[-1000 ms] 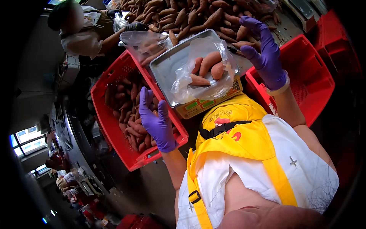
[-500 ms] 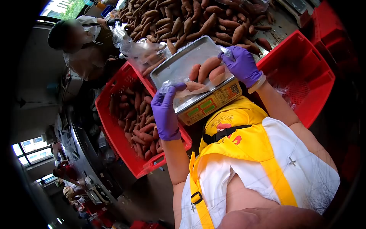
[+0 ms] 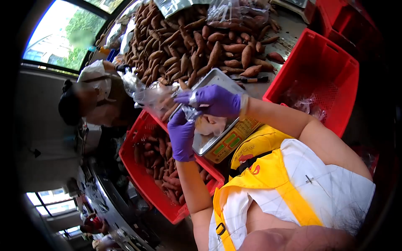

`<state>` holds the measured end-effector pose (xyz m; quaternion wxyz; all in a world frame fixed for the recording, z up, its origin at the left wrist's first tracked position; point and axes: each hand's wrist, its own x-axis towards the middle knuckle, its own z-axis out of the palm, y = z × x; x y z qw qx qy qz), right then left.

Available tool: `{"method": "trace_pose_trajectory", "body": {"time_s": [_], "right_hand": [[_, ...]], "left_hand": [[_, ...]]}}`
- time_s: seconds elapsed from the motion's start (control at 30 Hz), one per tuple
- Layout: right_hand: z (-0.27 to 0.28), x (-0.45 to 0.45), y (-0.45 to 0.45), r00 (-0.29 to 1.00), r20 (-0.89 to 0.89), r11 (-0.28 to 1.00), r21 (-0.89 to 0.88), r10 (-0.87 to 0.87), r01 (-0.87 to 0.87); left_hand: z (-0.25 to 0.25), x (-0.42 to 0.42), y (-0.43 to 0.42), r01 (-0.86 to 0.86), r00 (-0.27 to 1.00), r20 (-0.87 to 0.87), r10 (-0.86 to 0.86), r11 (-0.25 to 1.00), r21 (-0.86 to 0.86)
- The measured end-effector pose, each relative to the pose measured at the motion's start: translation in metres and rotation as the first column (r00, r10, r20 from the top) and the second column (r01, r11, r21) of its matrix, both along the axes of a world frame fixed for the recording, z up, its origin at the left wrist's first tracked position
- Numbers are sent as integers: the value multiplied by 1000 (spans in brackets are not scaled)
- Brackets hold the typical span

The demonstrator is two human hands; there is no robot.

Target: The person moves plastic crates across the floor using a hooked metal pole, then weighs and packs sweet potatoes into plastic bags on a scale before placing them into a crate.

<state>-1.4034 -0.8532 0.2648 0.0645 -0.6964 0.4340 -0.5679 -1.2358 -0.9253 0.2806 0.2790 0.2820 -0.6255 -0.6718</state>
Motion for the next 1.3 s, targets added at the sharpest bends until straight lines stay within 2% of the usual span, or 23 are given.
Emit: {"method": "trace_pose_trajectory", "body": {"time_s": [0.1, 0.13, 0.17, 0.2, 0.23, 0.33, 0.37, 0.4, 0.47, 0.5, 0.53, 0.57, 0.63, 0.7, 0.77, 0.87, 0.9, 0.93, 1.0, 1.07, 1.13, 1.23, 1.3], "right_hand": [[-7, 18, -13, 890, 358, 959, -79, 283, -273], [2, 17, 2, 619, 738, 835, 141, 269, -531], [-15, 14, -12, 768, 554, 932, -41, 322, -361], [-13, 1, 7, 702, 681, 837, 248, 207, -487], [-23, -9, 19, 797, 598, 813, 422, 82, -401], [-94, -34, 47, 873, 487, 628, 688, -28, -363], [-120, -21, 55, 957, 289, 808, 572, -39, -140], [-132, -20, 56, 997, 66, 799, 597, 28, -62], [-149, -20, 52, 994, -110, 852, 521, 0, 57], [-152, -19, 51, 999, 19, 890, 454, -48, 34], [-152, -19, 47, 986, 148, 925, 380, -78, 16], [-151, -22, 45, 993, 70, 935, 348, -94, 64], [-150, -31, 54, 989, 77, 931, 353, -128, 93], [-155, -33, 60, 986, 39, 916, 377, -163, 137], [-158, -18, 76, 991, -67, 948, 289, -118, 133], [-141, 2, 81, 996, -16, 911, 403, -92, 91], [-118, 6, 74, 860, 509, 879, 398, 26, -262], [-106, 11, 62, 455, 887, 809, 209, 80, -550], [-142, 30, 5, 389, 920, 858, 157, 53, -488], [-93, 12, 9, 482, 860, 789, 175, 169, -589], [-92, 20, -10, 737, 671, 903, 358, -73, -236], [-106, 56, -38, 594, 799, 923, 156, 92, -353], [-102, 60, -33, 629, 774, 935, 160, 79, -315]], "left_hand": [[15, 1, -13, 193, 943, 276, -188, 981, 8], [17, -3, -6, 205, 976, 68, -206, 979, 20], [-3, 0, -17, 212, 970, 145, -196, 971, -108], [-5, -2, -13, 159, 963, 222, -155, 987, 1], [-37, 10, -38, 40, 923, 384, 4, 993, -107], [-131, 63, -94, -132, 908, 294, 300, 868, -479], [-137, 70, -84, -41, 846, 472, 248, 913, -406], [-143, 70, -71, -64, 730, 590, 344, 895, -442], [-120, 69, -55, -201, 885, 417, 204, 978, -52], [-98, 60, -38, -166, 974, 187, 125, 961, 223], [-67, 40, -15, -72, 991, -65, 116, 878, 473], [-65, 39, -20, 300, 913, -406, -29, 723, 623], [-66, 35, -40, 358, 892, -450, -49, 684, 635], [-104, 40, -58, 199, 861, -335, 382, 353, 914], [-159, 49, -75, 208, 827, -175, 535, -1, 978], [-153, 47, -60, -5, 941, -134, 312, 408, 913], [-136, 41, -53, -11, 967, -132, 217, 553, 833], [-114, 35, -46, -8, 984, -117, 136, 686, 728], [-78, 20, -33, 21, 996, -81, 24, 861, 509], [-52, 11, -19, 45, 999, -20, -41, 955, 293], [-33, 3, -5, 83, 995, 53, -90, 989, 118], [-22, 0, 17, 118, 985, 137, -105, 988, -96], [-38, 2, 17, 125, 978, 185, -96, 981, -147]]}}
